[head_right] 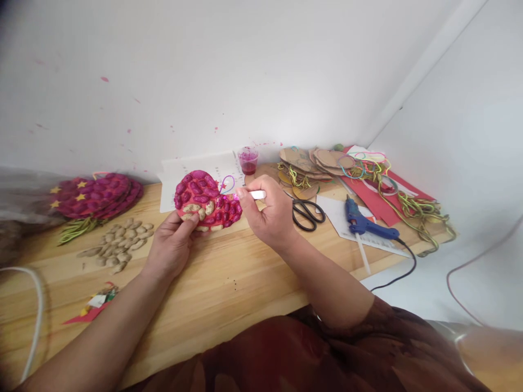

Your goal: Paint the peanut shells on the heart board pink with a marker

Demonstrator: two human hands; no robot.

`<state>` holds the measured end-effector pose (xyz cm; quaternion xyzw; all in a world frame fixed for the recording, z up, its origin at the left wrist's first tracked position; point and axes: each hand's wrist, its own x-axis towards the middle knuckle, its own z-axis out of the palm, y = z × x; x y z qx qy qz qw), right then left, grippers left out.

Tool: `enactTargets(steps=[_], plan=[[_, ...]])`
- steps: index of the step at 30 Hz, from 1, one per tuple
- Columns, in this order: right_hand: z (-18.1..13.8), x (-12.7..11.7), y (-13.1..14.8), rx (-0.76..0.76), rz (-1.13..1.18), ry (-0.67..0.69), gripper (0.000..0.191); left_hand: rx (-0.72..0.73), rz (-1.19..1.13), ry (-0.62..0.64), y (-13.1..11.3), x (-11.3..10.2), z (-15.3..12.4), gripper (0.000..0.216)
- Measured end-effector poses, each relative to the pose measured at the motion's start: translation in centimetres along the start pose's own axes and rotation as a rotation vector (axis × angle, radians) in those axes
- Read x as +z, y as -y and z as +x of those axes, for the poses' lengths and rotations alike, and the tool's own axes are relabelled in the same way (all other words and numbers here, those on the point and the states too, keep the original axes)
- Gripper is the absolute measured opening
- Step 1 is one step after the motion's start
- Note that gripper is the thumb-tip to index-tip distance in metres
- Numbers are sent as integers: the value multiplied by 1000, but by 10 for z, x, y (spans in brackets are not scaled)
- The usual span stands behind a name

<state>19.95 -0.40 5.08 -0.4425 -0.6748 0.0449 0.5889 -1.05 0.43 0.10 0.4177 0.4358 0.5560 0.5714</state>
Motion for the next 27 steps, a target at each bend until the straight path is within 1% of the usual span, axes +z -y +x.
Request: enactTargets(steps=[2,6,12,17,27], plan=[[0,0,-1,14,14,-2,11,1,-15,-1,1,0,1,33],[-1,1,-2,-13,17,-10,8,1,-37,7,1,0,1,32],[-2,3,-1,-45,5,20,9,-6,-62,-4,1,-1,0,31],[-2,3,-3,-30,7,12,7,-45,-103,-15,1,-2,0,32],[-4,8,1,-127,-46,43,8,-104,-163,-31,-6,3,0,35]])
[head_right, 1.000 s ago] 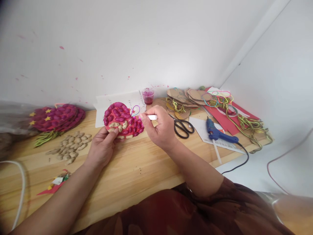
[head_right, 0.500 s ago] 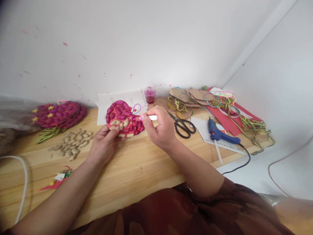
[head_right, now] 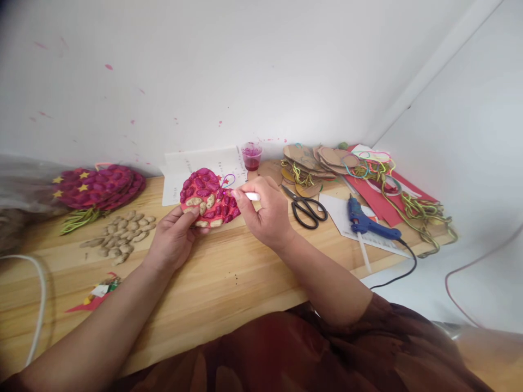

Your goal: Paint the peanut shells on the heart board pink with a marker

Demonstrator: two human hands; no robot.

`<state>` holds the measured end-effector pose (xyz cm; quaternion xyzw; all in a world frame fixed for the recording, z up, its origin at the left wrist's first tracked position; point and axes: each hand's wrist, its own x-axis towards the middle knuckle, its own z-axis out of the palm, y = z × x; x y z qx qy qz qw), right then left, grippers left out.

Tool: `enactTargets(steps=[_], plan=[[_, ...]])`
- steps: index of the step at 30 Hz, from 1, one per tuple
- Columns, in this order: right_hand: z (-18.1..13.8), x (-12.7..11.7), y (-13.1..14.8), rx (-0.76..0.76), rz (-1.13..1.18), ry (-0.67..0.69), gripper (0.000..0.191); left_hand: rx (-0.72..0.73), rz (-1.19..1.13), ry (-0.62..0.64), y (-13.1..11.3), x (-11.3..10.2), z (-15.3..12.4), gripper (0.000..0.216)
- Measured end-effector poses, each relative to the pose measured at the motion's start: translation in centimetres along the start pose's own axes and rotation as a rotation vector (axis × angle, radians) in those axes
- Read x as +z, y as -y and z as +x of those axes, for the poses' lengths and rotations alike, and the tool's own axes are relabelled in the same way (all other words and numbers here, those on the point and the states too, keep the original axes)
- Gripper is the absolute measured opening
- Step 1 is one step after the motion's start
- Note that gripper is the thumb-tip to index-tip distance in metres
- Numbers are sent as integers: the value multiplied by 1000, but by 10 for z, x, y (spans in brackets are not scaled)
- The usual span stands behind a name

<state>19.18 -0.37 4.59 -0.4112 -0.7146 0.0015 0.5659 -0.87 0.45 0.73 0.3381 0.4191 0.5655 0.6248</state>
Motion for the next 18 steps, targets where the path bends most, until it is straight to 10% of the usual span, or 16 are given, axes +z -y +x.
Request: enactTargets(steps=[18], plan=[[-2,2,5,-27,47,47,7,-57,-79,-44,-3,-1,3,35]])
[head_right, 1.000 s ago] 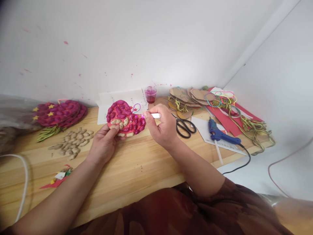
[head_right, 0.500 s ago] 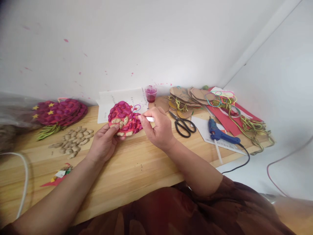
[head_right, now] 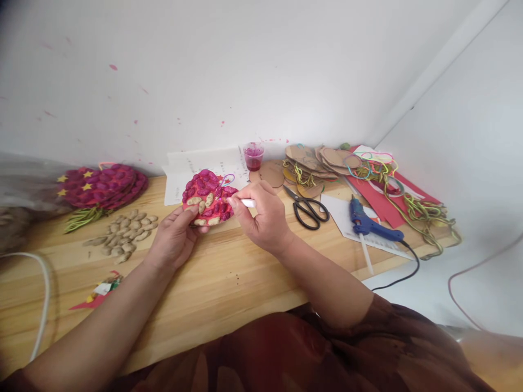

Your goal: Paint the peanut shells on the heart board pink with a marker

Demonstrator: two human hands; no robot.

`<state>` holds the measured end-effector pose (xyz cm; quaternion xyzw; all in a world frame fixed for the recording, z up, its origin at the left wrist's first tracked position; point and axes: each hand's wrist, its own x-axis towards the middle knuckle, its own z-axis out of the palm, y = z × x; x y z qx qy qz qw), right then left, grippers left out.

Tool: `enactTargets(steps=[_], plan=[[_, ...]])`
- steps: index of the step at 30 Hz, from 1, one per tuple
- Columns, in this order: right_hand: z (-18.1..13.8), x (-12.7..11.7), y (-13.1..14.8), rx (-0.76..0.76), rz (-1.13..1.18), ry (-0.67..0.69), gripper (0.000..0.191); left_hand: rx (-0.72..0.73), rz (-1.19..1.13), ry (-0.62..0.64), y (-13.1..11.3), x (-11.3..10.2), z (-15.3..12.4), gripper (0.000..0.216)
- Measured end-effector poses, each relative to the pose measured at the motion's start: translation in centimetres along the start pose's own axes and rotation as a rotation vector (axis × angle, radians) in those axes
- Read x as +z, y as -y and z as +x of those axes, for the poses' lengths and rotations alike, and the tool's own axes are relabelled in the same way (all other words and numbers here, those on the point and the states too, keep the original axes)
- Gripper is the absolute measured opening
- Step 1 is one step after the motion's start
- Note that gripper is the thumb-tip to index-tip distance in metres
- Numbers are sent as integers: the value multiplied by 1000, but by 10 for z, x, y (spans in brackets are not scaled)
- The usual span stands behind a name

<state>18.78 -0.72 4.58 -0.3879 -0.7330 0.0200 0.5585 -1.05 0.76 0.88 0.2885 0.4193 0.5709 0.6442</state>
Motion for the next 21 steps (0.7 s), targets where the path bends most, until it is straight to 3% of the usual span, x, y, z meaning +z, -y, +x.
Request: enactTargets(steps=[5,21], plan=[[0,-1,-1,-6,-26,-26,3,-14,2,-1,-1,1,-1,34],[1,-1,-1,-79,-15,64,4,-25,-29,-4,-1,-1,0,29]])
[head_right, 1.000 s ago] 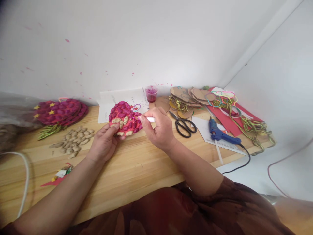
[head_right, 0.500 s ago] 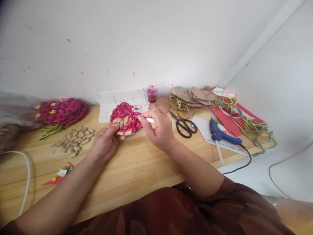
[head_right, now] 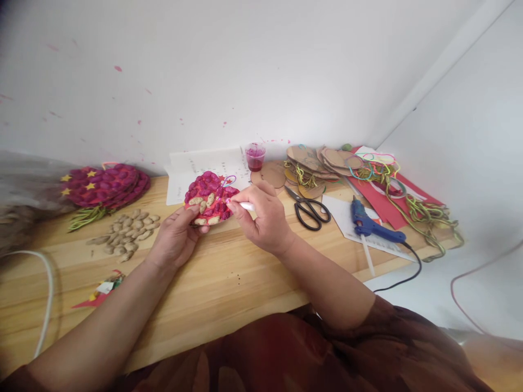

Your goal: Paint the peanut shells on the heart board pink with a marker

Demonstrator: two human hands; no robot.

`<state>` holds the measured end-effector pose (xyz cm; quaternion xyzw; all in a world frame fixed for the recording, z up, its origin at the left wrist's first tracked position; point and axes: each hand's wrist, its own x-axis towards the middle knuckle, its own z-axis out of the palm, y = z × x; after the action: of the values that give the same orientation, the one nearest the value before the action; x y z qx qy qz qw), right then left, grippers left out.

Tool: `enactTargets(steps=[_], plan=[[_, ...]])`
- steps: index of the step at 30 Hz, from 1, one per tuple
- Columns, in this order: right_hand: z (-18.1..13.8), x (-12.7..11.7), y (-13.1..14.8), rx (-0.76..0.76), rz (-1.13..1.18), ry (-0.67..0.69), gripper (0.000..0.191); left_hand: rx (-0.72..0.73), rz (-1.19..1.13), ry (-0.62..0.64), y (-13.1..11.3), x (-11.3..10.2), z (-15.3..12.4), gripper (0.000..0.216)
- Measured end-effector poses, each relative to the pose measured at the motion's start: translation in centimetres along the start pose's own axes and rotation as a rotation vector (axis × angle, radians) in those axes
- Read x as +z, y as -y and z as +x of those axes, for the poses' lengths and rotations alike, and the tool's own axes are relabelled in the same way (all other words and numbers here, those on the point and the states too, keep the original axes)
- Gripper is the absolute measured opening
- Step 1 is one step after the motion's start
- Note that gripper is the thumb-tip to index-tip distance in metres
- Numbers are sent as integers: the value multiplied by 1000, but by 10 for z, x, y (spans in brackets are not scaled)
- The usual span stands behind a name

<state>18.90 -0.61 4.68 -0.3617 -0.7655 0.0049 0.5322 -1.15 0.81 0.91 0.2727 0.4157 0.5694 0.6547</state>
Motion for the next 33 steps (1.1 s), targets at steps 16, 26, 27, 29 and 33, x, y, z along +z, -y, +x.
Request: enactTargets(steps=[16,26,27,29,33], plan=[[0,-1,0,20,-3,12,3,11,27,-8,-1,4,-3,31],[1,-2,-2,41,-25,-21,3,18,17,-7,0,3,-2,33],[1,-2,-2,43,-17,-20,3,17,16,-5,0,3,-2,33],[1,-2,-2,45,3,-6,2,17,15,-2,0,2,-1,34],[0,-2,-5,55,-15,-19,2,20,14,-11,0,2,-1,36]])
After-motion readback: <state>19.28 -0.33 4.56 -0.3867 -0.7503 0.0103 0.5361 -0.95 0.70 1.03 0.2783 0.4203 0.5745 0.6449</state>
